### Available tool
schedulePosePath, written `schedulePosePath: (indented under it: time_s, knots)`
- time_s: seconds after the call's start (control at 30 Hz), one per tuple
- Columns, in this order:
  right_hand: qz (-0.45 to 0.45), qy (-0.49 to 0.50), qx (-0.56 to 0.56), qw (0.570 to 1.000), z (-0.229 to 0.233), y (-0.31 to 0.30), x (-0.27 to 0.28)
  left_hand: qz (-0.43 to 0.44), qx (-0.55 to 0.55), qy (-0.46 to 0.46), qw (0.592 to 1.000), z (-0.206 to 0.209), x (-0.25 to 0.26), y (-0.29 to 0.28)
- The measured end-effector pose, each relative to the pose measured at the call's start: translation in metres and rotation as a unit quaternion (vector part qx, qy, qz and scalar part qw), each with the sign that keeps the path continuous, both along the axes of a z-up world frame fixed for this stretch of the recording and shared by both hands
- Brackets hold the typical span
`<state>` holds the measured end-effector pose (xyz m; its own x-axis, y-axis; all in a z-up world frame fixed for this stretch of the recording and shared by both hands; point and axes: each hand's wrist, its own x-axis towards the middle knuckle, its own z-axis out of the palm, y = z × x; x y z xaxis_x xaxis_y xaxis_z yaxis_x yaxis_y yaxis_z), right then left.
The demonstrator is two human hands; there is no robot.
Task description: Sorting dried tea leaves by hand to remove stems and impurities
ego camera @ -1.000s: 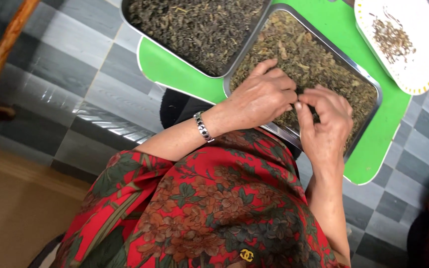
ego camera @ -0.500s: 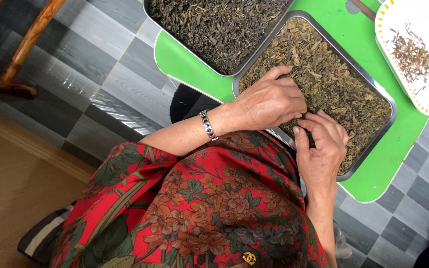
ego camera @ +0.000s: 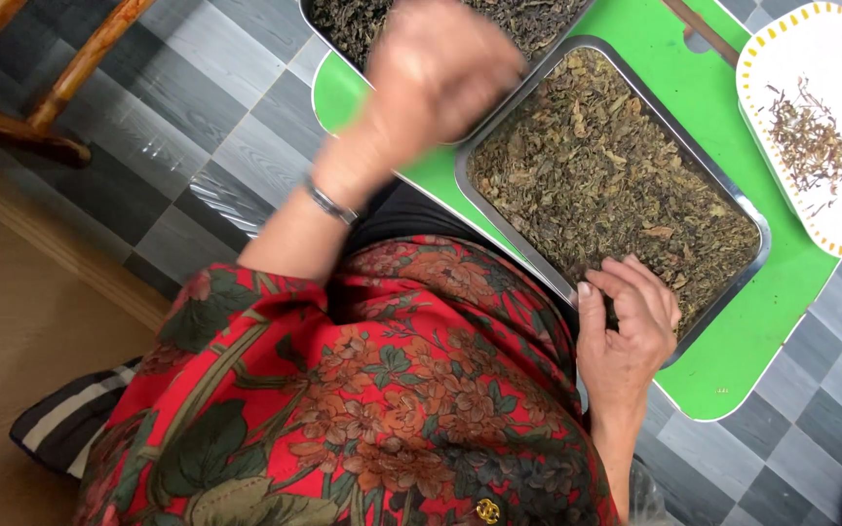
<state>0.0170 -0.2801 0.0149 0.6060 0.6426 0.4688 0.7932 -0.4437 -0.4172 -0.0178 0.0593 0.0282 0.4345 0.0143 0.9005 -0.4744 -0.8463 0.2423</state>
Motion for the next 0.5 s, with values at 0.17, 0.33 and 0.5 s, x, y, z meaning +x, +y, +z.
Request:
schedulePosePath:
  time_s: [0.17,0.33,0.5]
  knots:
    - [-0.005,0.001,0.006,1.000,-0.001,-0.001,0.000,0.169,0.041,0.226,0.958,-0.030,-0.015,0.056]
    - [-0.003,0.003,0.014,1.000,-0.004,-0.003,0.001,0.142,-0.001,0.346,0.928,-0.035,-0.008,0.053]
    - [-0.005,0.002,0.007,1.000,-0.003,-0.003,0.001,0.152,0.019,0.371,0.916,-0.053,0.007,0.061]
